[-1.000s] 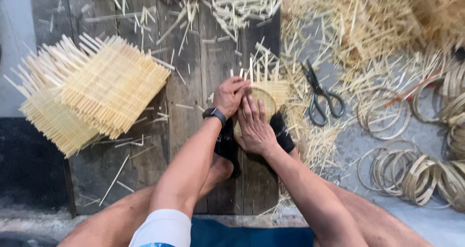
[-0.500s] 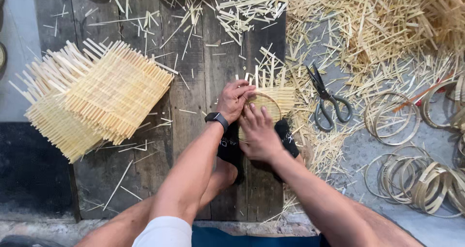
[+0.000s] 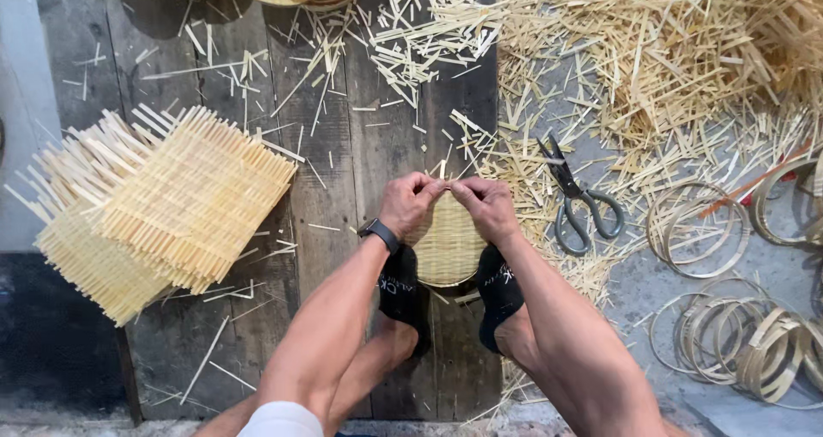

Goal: The person sits on the floor and assembles round bamboo sieve bases. They trim the protruding ends of a woven bamboo mat with scissors, bend a thin bamboo rim ring around the mat edge, press the rim in place using a round wooden form and a wooden block, then stack the finished mat with others.

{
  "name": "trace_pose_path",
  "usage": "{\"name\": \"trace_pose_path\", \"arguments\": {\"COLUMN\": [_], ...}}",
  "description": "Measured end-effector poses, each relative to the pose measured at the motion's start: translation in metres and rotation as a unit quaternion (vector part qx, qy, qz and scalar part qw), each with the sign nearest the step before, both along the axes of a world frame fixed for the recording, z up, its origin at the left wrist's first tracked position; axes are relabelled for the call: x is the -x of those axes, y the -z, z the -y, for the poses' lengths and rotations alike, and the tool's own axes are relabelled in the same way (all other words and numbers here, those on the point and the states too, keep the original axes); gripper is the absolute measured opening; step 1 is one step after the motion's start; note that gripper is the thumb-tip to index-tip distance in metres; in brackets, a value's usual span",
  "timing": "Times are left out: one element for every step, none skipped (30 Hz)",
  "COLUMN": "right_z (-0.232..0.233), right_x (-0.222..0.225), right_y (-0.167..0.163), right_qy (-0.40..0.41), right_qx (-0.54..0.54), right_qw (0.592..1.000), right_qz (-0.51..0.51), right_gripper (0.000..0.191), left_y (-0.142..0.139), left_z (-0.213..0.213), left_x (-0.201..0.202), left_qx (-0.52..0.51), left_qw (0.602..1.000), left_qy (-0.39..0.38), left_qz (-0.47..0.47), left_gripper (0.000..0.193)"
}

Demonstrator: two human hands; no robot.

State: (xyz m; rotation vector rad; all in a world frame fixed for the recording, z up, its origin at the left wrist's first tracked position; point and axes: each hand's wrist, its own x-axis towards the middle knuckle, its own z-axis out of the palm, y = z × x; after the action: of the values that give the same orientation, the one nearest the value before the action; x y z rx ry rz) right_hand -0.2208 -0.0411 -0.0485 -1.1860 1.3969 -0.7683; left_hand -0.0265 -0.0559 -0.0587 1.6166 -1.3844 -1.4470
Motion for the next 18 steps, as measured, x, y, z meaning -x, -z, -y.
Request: {"name": "trace_pose_path", "arguments": {"right_z": [0.001,0.001,0.003,0.006,0.009,0.013,0.016,0.015,0.013,0.014,0.013,0.014,0.008,0.002,-0.002,-0.012,-0.020,-0.026], "right_x": [0.002,0.002,0.000,-0.003,-0.005,-0.004,0.000,0.008,0.023,0.046,0.077,0.103,0.130,0.154,0.173,0.187,0.199,0.204], "right_y": [0.006,0.009,0.012,0.009,0.000,-0.008,-0.017,-0.030,-0.051,-0.077,-0.108,-0.140,-0.170,-0.197,-0.217,-0.230,-0.237,-0.233], "right_qy": [0.006,0.010,0.020,0.030,0.038,0.002,-0.031,-0.060,-0.008,0.041,0.006,-0.095,-0.120,-0.178,-0.234,-0.261,-0.287,-0.284], "right_qx": [-0.031,-0.061,-0.081,-0.098,-0.113,-0.016,0.081,0.168,0.110,0.052,-0.014,-0.060,-0.064,-0.044,-0.022,-0.024,-0.023,-0.065], "right_qw": [0.999,0.997,0.995,0.992,0.989,1.000,0.993,0.970,0.986,0.994,0.987,0.942,0.933,0.888,0.830,0.804,0.775,0.784], "right_qz": [0.023,0.044,0.058,0.071,0.085,0.003,-0.081,-0.166,-0.127,-0.086,-0.162,-0.317,-0.332,-0.422,-0.506,-0.534,-0.562,-0.548], "right_gripper": [0.021,0.021,0.023,0.024,0.026,0.030,0.035,0.041,0.045,0.050,0.045,0.053,0.048,0.048,0.048,0.046,0.044,0.042], "left_y": [0.006,0.011,0.014,0.016,0.014,0.009,0.004,-0.002,-0.010,-0.021,-0.033,-0.047,-0.060,-0.072,-0.083,-0.091,-0.096,-0.098], "left_z": [0.001,0.001,0.003,0.005,0.006,0.006,0.007,0.007,0.002,-0.004,-0.009,-0.008,-0.012,-0.021,-0.031,-0.040,-0.048,-0.059], "left_x": [0.000,-0.001,-0.002,-0.002,-0.002,-0.003,-0.003,-0.004,-0.006,-0.006,-0.005,-0.004,-0.004,-0.001,0.004,0.007,0.010,0.011], "left_qx": [0.008,-0.020,-0.042,-0.062,-0.045,-0.025,-0.006,0.011,0.023,0.034,0.052,0.073,0.090,0.137,0.184,0.230,0.298,0.361], "left_qw": [1.000,1.000,0.999,0.998,0.998,0.998,0.997,0.998,0.999,0.999,0.998,0.997,0.995,0.989,0.981,0.969,0.947,0.918], "left_qy": [-0.005,-0.004,0.000,0.006,-0.003,-0.011,-0.018,0.005,0.024,0.041,0.036,0.033,0.030,0.030,0.028,0.025,0.074,0.121], "left_qz": [-0.016,-0.019,-0.023,-0.026,-0.043,-0.060,-0.078,-0.055,-0.033,-0.013,-0.002,0.010,0.023,0.043,0.063,0.084,0.095,0.108], "left_gripper": [0.031,0.032,0.033,0.034,0.032,0.032,0.033,0.037,0.042,0.048,0.049,0.050,0.052,0.048,0.044,0.041,0.035,0.032]}}
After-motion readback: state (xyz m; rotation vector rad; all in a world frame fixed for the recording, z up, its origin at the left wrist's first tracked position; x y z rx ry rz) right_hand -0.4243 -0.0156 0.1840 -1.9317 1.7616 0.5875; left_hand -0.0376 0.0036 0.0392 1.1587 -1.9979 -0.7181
